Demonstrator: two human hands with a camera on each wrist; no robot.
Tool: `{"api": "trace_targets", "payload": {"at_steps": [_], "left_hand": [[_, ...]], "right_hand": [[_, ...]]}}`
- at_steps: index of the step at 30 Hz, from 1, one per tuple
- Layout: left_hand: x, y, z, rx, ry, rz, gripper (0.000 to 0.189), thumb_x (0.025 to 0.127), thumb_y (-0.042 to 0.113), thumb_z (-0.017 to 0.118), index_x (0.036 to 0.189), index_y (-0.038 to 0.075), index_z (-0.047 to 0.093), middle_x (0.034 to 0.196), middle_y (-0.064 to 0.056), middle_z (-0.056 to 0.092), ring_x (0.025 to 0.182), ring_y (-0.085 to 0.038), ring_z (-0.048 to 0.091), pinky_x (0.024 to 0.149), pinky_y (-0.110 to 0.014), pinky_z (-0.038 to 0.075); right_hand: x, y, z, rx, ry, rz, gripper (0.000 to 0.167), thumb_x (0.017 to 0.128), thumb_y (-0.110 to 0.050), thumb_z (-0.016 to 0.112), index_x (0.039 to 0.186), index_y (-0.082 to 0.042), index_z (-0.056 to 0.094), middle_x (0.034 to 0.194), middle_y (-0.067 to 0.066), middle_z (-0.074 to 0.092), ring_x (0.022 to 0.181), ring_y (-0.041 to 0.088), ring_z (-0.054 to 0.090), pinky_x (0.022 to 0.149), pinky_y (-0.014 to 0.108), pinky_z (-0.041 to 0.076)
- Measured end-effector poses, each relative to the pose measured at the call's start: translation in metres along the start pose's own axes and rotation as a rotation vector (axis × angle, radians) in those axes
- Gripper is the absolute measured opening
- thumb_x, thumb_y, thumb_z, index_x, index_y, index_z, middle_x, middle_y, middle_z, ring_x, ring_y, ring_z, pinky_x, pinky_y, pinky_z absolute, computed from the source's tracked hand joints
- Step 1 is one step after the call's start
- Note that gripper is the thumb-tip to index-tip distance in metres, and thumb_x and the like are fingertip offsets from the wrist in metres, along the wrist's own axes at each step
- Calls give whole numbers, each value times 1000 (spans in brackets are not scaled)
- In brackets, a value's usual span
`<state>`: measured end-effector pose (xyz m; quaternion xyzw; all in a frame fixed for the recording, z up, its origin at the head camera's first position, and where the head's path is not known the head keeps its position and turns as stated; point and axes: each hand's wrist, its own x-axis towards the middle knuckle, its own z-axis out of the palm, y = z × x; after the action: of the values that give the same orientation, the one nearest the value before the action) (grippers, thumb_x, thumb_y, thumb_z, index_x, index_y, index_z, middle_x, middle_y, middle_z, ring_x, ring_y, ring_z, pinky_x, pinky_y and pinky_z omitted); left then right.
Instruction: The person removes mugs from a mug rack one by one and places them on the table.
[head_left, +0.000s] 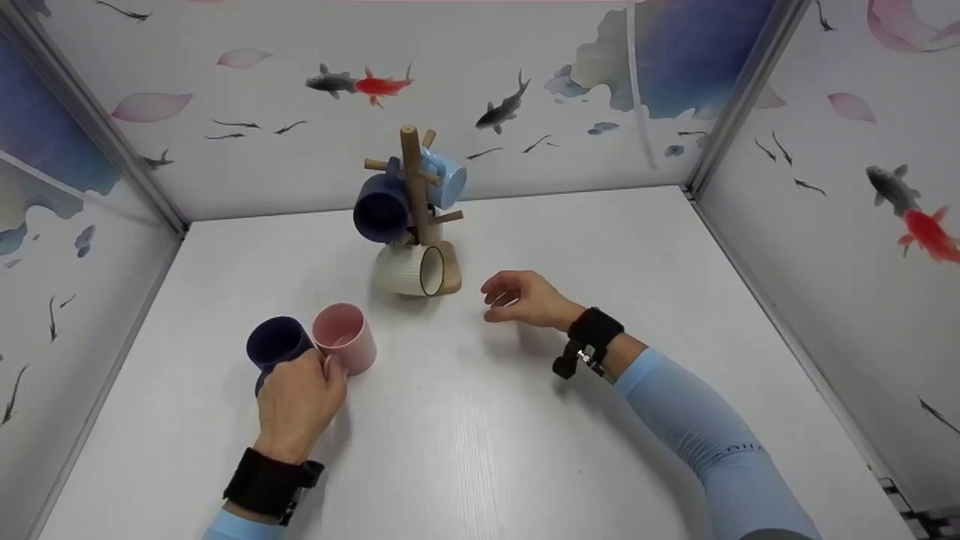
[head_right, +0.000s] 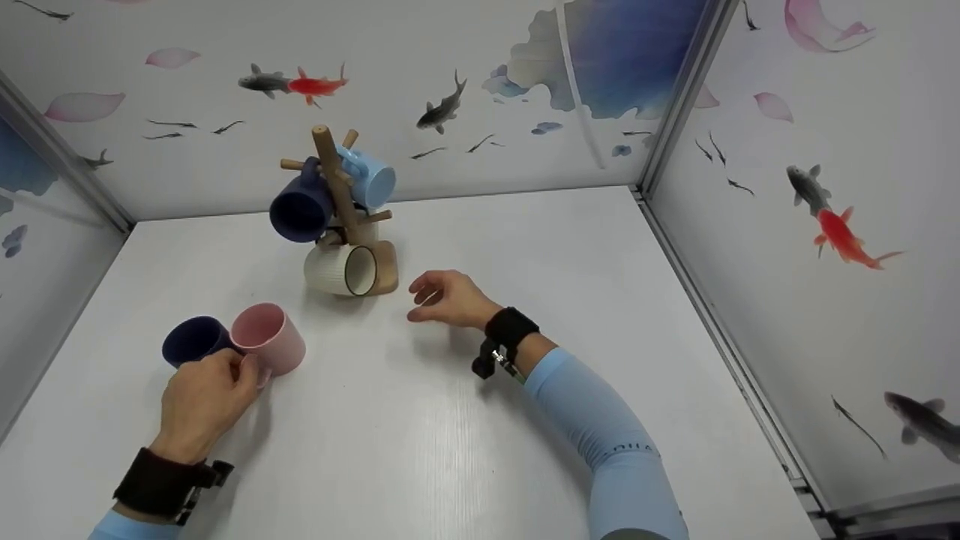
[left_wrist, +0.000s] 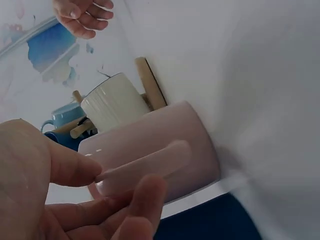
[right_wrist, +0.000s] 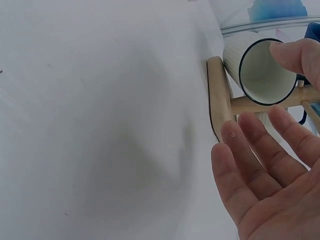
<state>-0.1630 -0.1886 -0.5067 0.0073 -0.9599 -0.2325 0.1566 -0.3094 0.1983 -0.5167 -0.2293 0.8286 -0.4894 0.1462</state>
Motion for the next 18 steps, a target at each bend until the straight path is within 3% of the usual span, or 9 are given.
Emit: {"api": "trace_targets", "payload": {"at_steps": [7, 10, 18], "left_hand": [[9, 13, -12, 115, 119, 88, 40, 101, 15, 66, 65, 6, 51, 54, -10, 48, 46, -24, 42, 43, -34, 32], [12, 18, -14, 139, 139, 110, 39, 100, 15, 68, 66, 5, 52, 55, -11, 49, 45, -25, 43, 41, -35, 34], [21, 31, -17, 108, 199, 202, 26, 101, 15, 73, 83, -3, 67, 63, -18, 59, 47, -30, 51, 44, -43, 49]], "right_hand": [[0, -4, -2, -33, 20, -23, 49, 94, -14, 87, 136, 6, 71, 129, 31, 76, 113, 27, 76, 109, 43, 63], [1, -6, -2, -42, 26, -16, 47, 95, -15, 87, 135, 5, 71, 129, 30, 76, 112, 25, 75, 109, 43, 63], [1, -11, -2, -36, 24, -23, 44, 96, -16, 86, 133, 5, 73, 130, 29, 77, 116, 29, 76, 109, 44, 64]]}}
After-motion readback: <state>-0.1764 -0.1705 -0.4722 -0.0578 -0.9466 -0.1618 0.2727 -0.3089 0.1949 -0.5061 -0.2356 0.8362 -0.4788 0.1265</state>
